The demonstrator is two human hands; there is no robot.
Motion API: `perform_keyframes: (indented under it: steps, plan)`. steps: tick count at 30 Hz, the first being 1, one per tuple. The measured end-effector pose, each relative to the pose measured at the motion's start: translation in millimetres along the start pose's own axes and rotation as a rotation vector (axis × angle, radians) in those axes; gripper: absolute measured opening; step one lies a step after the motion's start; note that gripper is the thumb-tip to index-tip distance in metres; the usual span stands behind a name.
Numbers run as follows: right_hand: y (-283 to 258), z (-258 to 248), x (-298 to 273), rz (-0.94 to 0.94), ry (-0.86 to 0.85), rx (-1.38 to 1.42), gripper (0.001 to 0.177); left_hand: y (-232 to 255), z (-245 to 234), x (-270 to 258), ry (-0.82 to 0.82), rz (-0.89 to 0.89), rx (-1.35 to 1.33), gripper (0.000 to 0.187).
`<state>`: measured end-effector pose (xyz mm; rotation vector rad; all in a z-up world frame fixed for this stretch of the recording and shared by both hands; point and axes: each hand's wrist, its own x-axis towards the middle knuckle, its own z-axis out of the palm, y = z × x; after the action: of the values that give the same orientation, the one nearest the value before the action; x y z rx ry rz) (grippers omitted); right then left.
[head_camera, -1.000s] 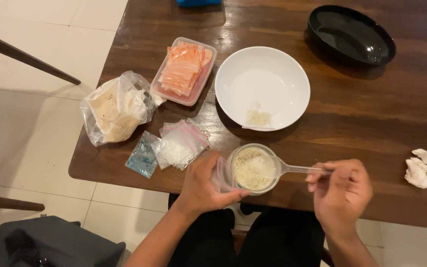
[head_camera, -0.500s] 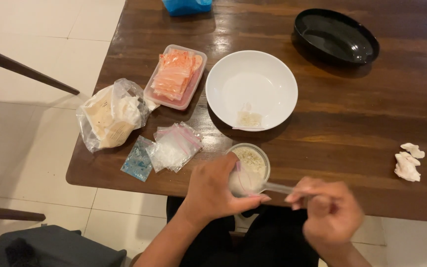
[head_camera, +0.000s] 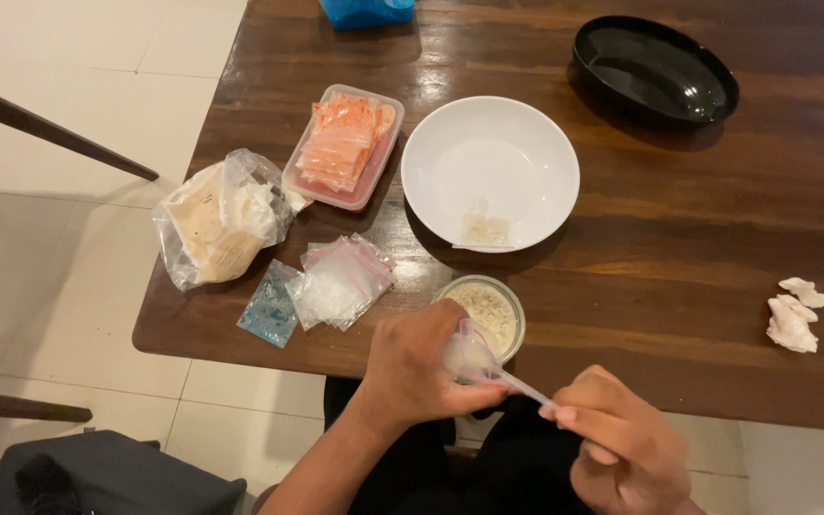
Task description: Using a small spoon to transfer white powder from a jar into multiple small zip-lock bags on a wooden table.
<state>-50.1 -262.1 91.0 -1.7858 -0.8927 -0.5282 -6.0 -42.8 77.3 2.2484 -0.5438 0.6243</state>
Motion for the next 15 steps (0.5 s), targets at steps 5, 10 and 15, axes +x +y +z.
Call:
perform_keyframes:
  steps: [5,10,15]
  plan:
    - [7,-3,-11,0.119,0.043,0.032,0.026,-1,1,2,0.019,0.073,0.0,0.063]
    - [-3,4,2,0.185,0.172,0.047,0.038,6,-2,5,0.02,0.029,-0.004,0.067]
    - [-12,3,14,0.204,0.349,0.042,0.037,2,-3,3,0.012,0.016,-0.02,0.068]
